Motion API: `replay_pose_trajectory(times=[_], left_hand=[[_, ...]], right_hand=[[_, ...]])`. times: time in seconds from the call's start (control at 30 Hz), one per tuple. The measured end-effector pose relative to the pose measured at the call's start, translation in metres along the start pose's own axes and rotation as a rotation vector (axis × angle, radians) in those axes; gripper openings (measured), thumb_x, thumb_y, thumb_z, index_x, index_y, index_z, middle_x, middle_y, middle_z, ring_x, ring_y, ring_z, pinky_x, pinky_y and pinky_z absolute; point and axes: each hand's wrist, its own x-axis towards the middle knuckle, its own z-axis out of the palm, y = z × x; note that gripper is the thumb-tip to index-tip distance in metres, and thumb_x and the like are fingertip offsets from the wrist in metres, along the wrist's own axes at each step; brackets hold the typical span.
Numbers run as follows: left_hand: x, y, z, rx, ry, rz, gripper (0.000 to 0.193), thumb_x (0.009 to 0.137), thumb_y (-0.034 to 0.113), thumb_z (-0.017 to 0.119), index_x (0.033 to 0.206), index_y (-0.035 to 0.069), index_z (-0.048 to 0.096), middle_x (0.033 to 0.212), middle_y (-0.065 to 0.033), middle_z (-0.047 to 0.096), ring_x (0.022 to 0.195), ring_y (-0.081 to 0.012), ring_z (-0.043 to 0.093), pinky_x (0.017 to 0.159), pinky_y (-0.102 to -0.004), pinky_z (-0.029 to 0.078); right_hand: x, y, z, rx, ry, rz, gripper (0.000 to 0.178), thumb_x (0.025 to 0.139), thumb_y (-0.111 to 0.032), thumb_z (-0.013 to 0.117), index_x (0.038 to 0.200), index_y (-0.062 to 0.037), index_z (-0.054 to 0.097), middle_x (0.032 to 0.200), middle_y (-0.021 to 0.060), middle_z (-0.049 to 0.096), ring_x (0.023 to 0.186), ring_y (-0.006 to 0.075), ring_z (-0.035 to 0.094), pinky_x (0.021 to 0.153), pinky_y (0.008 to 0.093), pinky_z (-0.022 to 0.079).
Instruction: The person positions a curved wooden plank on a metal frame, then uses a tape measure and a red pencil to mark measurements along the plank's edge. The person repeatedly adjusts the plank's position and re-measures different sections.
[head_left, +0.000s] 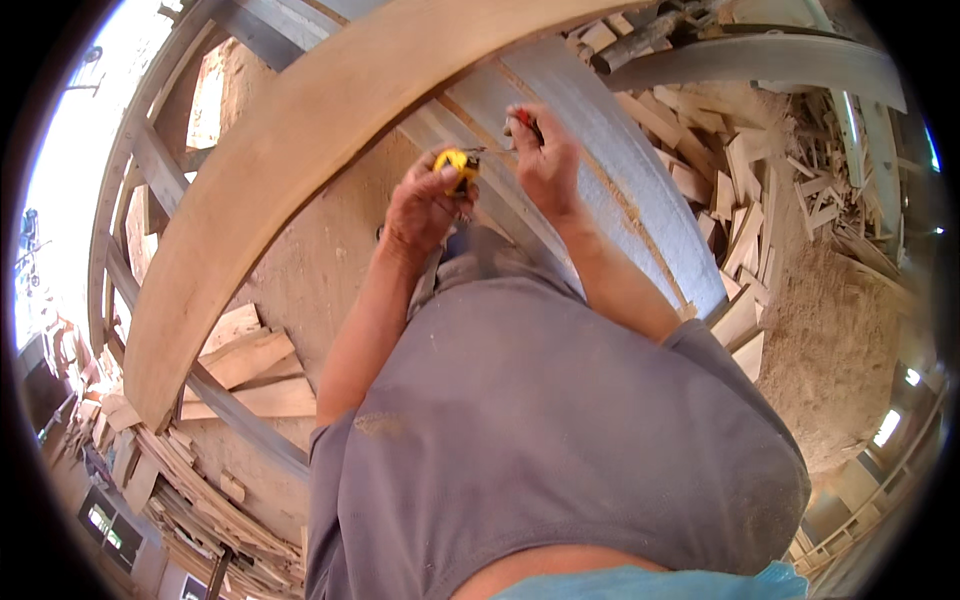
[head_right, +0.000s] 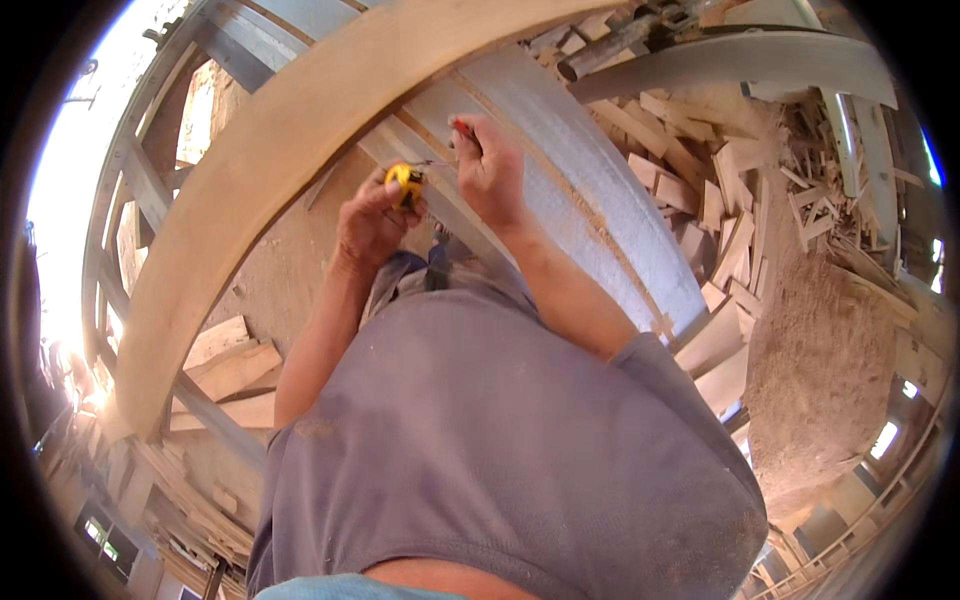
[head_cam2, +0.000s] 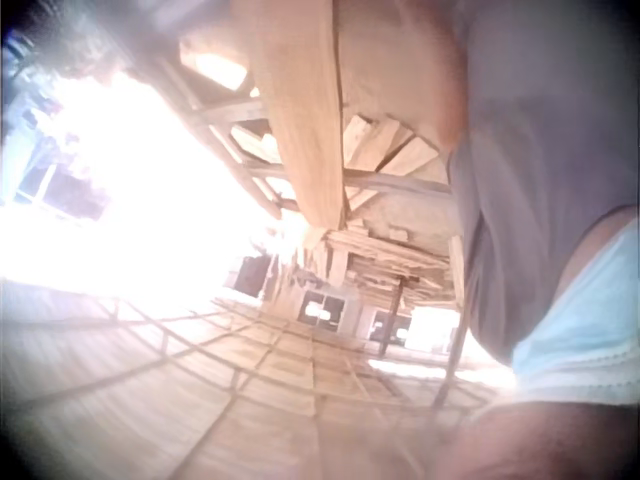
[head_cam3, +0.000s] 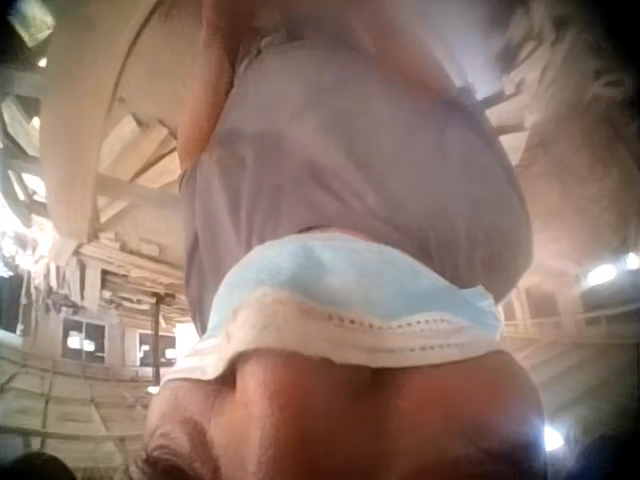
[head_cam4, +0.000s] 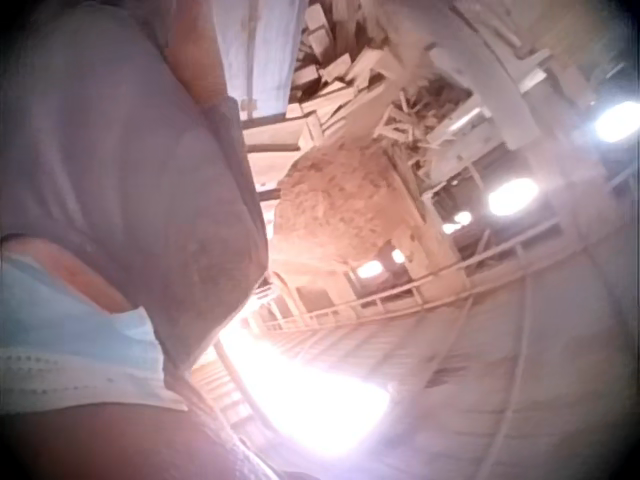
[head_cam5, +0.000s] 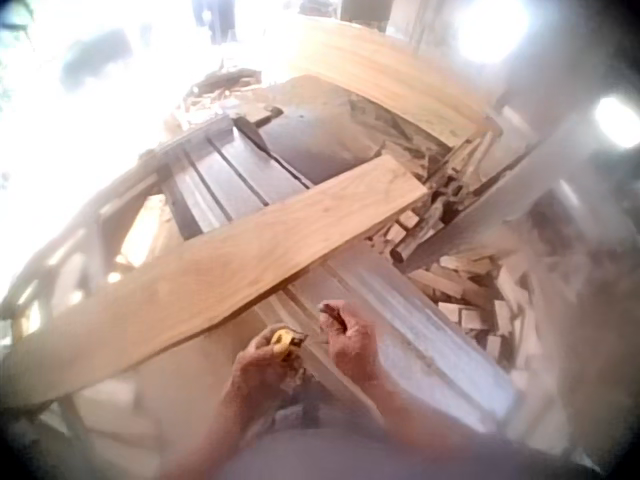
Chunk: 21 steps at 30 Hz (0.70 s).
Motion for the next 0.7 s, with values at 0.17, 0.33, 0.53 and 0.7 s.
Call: replay_pose_trajectory(times=[0.17, 0.33, 0.53, 0.7], left_hand=[[-0.007, 0.015, 0.018, 0.081, 0.068, 0.116, 0.053, 0.086, 0.013, 0.071, 0.133, 0.000, 0.049, 0.113, -0.0145, 0.065, 0.082, -0.0235, 0.066, 0.067, -0.0313, 0.053], [-0.016, 0.028, 0.033, 0.566, 0.175, 0.199, 0.058, 0.080, 0.011, 0.079, 0.131, -0.002, 0.057, 0.108, -0.0092, 0.065, 0.081, -0.0144, 0.065, 0.065, -0.0253, 0.054], [-0.033, 0.036, 0.024, 0.792, 0.340, 0.169, 0.047, 0.081, 0.012, 0.076, 0.123, -0.002, 0.062, 0.091, -0.0075, 0.066, 0.072, -0.0133, 0.065, 0.058, -0.0236, 0.049], [-0.060, 0.047, -0.014, 0.842, 0.394, 0.152, 0.039, 0.083, 0.021, 0.071, 0.115, -0.002, 0.067, 0.082, -0.0060, 0.065, 0.066, -0.0143, 0.061, 0.059, -0.0273, 0.048]], right_hand=[[-0.012, -0.030, 0.011, 0.479, -0.336, 0.434, 0.011, 0.097, -0.012, 0.066, 0.092, -0.0022, 0.065, 0.075, -0.0026, 0.059, 0.067, 0.0034, 0.050, 0.056, 0.0232, 0.042], [-0.015, -0.008, 0.024, 0.491, -0.291, 0.568, 0.016, 0.092, -0.015, 0.072, 0.087, -0.0041, 0.062, 0.071, -0.0004, 0.059, 0.062, 0.0059, 0.054, 0.053, 0.0225, 0.043], [-0.014, -0.024, 0.028, 0.533, -0.451, 0.727, 0.016, 0.090, -0.017, 0.075, 0.087, -0.0056, 0.064, 0.073, 0.0004, 0.060, 0.061, 0.0064, 0.051, 0.051, 0.0219, 0.038], [-0.012, -0.022, 0.031, 0.696, -0.516, 0.774, 0.014, 0.089, -0.018, 0.074, 0.087, -0.0066, 0.066, 0.077, 0.0010, 0.062, 0.064, 0.0069, 0.052, 0.052, 0.0220, 0.037]])
